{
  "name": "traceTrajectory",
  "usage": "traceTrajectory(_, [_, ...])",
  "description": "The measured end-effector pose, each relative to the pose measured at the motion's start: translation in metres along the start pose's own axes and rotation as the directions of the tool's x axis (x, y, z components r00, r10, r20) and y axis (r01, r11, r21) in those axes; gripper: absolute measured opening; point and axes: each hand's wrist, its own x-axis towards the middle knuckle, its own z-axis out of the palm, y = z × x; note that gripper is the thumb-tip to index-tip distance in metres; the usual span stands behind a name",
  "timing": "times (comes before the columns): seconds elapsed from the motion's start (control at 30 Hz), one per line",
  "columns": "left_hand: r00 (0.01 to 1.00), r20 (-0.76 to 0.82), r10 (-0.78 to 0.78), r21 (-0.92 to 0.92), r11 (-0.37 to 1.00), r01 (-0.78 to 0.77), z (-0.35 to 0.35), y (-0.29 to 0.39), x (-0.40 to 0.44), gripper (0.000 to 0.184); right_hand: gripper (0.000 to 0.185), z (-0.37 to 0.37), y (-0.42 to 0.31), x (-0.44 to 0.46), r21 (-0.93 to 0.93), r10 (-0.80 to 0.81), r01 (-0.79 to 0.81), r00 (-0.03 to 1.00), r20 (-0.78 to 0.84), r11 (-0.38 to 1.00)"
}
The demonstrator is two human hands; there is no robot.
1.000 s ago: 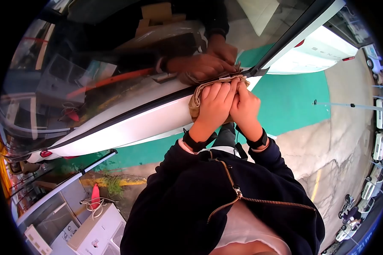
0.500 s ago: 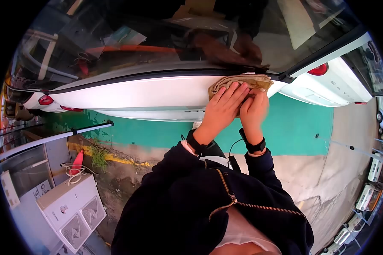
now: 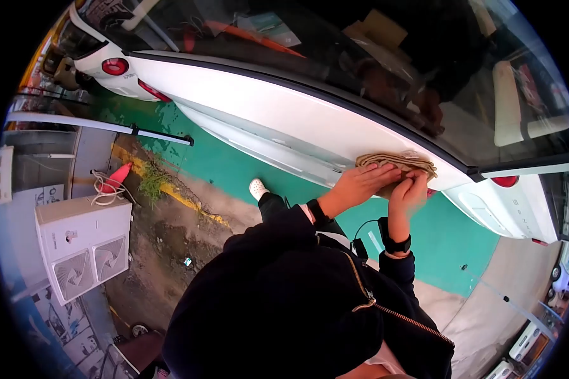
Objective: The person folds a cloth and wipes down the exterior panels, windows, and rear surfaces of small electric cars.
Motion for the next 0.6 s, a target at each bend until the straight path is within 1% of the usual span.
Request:
traceTrajectory(0.03, [1.000, -0.002, -0.011, -0.072, 0.997, 0.011, -0.005, -0.007, -0.003, 0.052, 0.008, 0.003, -0.006, 0.002, 0.042, 0.013, -0.013, 1.000, 0.000, 0.999])
traceTrajectory(0.07, [1.000, -0.012, -0.023, -0.150, 0.988, 0.021, -0.008, -0.011, -0.005, 0.051, 0.008, 0.009, -0.003, 0.003, 0.052, -0.044, 0.045, 0.999, -0.026, 0.998])
traceTrajectory(0.1, [0.998, -0.034, -0.062, -0.127, 0.990, 0.057, -0.010, -0.018, -0.010, 0.051, 0.008, 0.018, -0.007, 0.001, 0.049, -0.064, 0.067, 0.997, -0.046, 0.997])
traceTrajectory(0.17, [0.995, -0.085, -0.058, -0.198, 0.979, 0.040, -0.007, -0.030, -0.021, 0.050, 0.007, 0.033, -0.020, 0.001, 0.028, -0.132, 0.134, 0.988, -0.078, 0.991])
traceTrajectory(0.2, [0.989, -0.111, -0.095, -0.190, 0.979, 0.073, -0.003, -0.032, -0.028, 0.050, 0.007, 0.042, -0.027, 0.003, 0.026, -0.161, 0.163, 0.984, -0.072, 0.986])
traceTrajectory(0.27, [0.984, -0.136, -0.111, -0.159, 0.983, 0.089, 0.014, -0.046, -0.042, 0.049, 0.007, 0.059, -0.041, 0.005, -0.026, -0.259, 0.259, 0.965, -0.027, 0.966])
traceTrajectory(0.33, [0.984, -0.131, -0.120, -0.059, 0.992, 0.113, 0.018, -0.066, -0.053, 0.049, 0.008, 0.076, -0.058, 0.006, -0.038, -0.322, 0.322, 0.947, 0.001, 0.946])
traceTrajectory(0.37, [0.989, -0.118, -0.092, -0.043, 0.995, 0.087, 0.020, -0.077, -0.059, 0.050, 0.008, 0.085, -0.067, 0.006, -0.037, -0.313, 0.313, 0.950, -0.005, 0.949])
traceTrajectory(0.47, [0.990, -0.114, -0.084, -0.110, 0.991, 0.072, 0.008, -0.118, -0.082, 0.052, 0.009, 0.114, -0.106, 0.004, -0.017, -0.345, 0.345, 0.938, 0.010, 0.938])
traceTrajectory(0.57, [0.982, -0.131, -0.134, -0.095, 0.988, 0.122, -0.003, -0.160, -0.110, 0.050, 0.006, 0.150, -0.148, -0.003, -0.011, -0.436, 0.438, 0.896, 0.089, 0.899])
traceTrajectory(0.6, [0.981, -0.118, -0.156, -0.164, 0.977, 0.135, -0.011, -0.173, -0.120, 0.049, 0.006, 0.160, -0.162, -0.006, -0.005, -0.447, 0.450, 0.890, 0.091, 0.893])
